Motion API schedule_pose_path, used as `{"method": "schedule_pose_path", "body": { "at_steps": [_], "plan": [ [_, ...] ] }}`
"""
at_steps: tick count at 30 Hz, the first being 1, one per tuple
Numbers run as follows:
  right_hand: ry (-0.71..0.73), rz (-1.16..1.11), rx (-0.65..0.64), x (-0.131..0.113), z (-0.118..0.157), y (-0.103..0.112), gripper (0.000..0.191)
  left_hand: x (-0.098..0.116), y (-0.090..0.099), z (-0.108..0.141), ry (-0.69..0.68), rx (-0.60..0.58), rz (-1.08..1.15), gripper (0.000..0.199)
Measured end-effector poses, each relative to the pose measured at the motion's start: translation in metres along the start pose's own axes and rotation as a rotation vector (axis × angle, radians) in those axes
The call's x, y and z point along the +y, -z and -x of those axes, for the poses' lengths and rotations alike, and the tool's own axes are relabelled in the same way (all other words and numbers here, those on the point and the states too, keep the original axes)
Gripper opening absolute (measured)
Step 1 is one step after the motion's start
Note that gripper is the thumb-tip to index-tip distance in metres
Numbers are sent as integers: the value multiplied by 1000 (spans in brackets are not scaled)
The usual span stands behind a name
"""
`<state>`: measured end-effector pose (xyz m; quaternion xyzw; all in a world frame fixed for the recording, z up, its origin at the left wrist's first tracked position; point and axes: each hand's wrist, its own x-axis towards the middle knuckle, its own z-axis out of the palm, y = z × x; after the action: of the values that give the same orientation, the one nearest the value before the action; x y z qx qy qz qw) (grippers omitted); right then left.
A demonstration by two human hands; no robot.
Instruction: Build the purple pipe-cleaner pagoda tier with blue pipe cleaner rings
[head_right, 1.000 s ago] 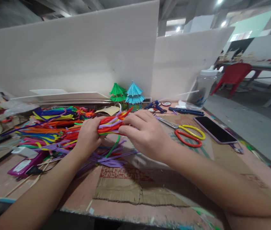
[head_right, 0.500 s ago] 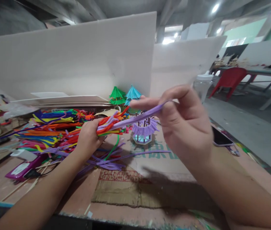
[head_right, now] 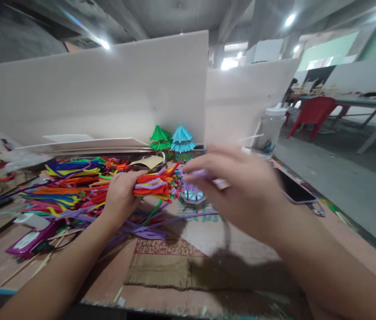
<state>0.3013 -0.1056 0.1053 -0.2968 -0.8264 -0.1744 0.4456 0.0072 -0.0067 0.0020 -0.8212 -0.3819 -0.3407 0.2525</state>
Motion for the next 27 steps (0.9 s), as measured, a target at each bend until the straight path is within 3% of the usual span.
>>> {"method": "schedule_pose_path", "body": {
  "at_steps": [5,11,20,27],
  "plan": [
    [61,24,-198,-3,0,-44,13,5,6,-1,-104,46,-96,47],
    [27,100,-337,-2,6,-51,11,9,6,-2,-126,9,-119,46],
    [137,82,-161,-2,6,-64,26,16,3,-3,-102,-20,-36,53],
    [-78,-10,-18,8,-3,-20,12,9,-6,-1,36,-58,63,54]
  ]
}}
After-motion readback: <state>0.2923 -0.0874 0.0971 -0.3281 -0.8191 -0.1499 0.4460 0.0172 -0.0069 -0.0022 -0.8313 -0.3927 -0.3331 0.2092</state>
